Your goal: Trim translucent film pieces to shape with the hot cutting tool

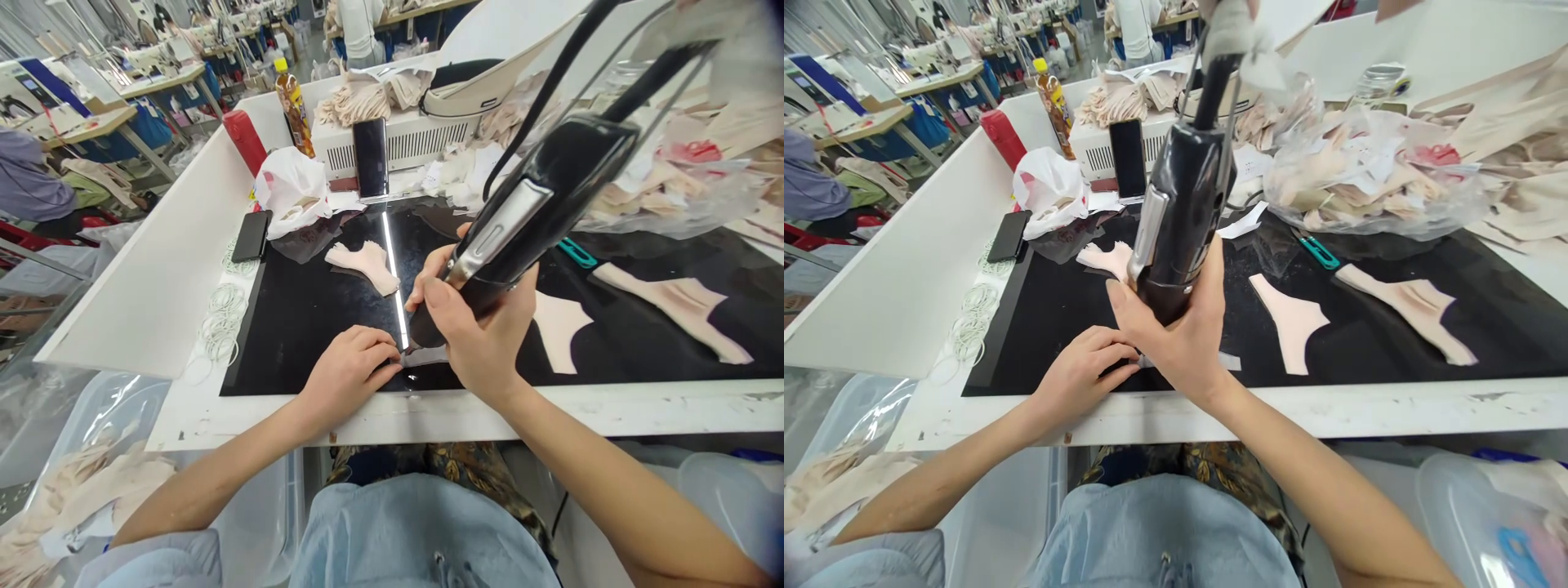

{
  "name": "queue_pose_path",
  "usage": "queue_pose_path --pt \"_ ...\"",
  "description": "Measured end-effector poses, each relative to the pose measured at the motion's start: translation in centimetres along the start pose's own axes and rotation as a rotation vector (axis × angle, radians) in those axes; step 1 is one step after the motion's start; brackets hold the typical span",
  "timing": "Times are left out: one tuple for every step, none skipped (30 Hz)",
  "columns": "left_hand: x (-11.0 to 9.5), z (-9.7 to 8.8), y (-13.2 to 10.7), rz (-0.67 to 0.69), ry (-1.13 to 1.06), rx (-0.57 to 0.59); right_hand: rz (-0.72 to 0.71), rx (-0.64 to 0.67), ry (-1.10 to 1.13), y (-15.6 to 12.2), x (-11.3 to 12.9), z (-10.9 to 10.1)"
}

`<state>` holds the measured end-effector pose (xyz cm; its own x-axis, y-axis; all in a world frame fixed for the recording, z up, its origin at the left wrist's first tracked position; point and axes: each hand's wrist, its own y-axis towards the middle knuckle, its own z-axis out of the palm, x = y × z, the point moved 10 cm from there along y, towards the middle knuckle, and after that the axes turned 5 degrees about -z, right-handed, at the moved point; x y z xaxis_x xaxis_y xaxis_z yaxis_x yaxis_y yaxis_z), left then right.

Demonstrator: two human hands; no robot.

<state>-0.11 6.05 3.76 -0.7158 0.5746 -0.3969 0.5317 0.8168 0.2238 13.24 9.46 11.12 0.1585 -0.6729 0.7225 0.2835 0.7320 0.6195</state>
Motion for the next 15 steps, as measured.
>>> queue_pose_path --pt "-0.1 0.0 0.0 0.009 0.01 -0.004 0.008 0.009 0.003 -0.1 0.0 0.1" --pt "-0.2 0.0 -0.1 0.018 0.021 -0.007 0.016 0.017 0.004 -0.2 -0.1 0.1" --pt "-0.3 0.1 -0.1 0.028 0.034 -0.011 0.024 0.025 0.004 -0.3 -0.1 0.2" --pt "-0.4 0.1 -0.2 0.038 0.049 -0.015 0.031 0.03 0.002 -0.4 -0.1 0.2" --pt "-0.5 0.1 -0.2 0.048 0.065 -0.018 0.036 0.03 -0.002 -0.4 -0.1 0.1" --pt "-0.6 0.0 -0.3 0.059 0.08 -0.022 0.041 0.026 -0.007 -0.5 -0.2 0.0" --pt "-0.7 0.0 -0.4 0.07 0.097 -0.025 0.045 0.019 -0.011 -0.5 -0.2 -0.1" --pt "-0.8 0.0 -0.5 0.08 0.112 -0.028 0.046 0.007 -0.01 -0.6 -0.3 -0.2" --pt "-0.9 -0.1 -0.6 0.091 0.124 -0.03 0.045 -0.004 -0.005 -0.6 -0.3 -0.3" --pt "-1.0 -0.1 -0.7 0.1 0.132 -0.032 0.041 -0.011 0.004 -0.6 -0.3 -0.3" --pt "-1.1 -0.2 -0.8 0.109 0.136 -0.036 0.036 -0.014 0.014 -0.6 -0.3 -0.3" --pt "-1.1 -0.3 -1.0 0.117 0.136 -0.041 0.03 -0.013 0.022 -0.6 -0.3 -0.3" --pt "-1.2 -0.4 -1.2 0.125 0.134 -0.047 0.025 -0.011 0.027 -0.6 -0.3 -0.3" --pt "-1.2 -0.4 -1.3 0.134 0.132 -0.053 0.023 -0.007 0.026 -0.6 -0.3 -0.3" --pt "-1.2 -0.5 -1.5 0.143 0.133 -0.06 0.022 -0.002 0.022 -0.6 -0.2 -0.3"
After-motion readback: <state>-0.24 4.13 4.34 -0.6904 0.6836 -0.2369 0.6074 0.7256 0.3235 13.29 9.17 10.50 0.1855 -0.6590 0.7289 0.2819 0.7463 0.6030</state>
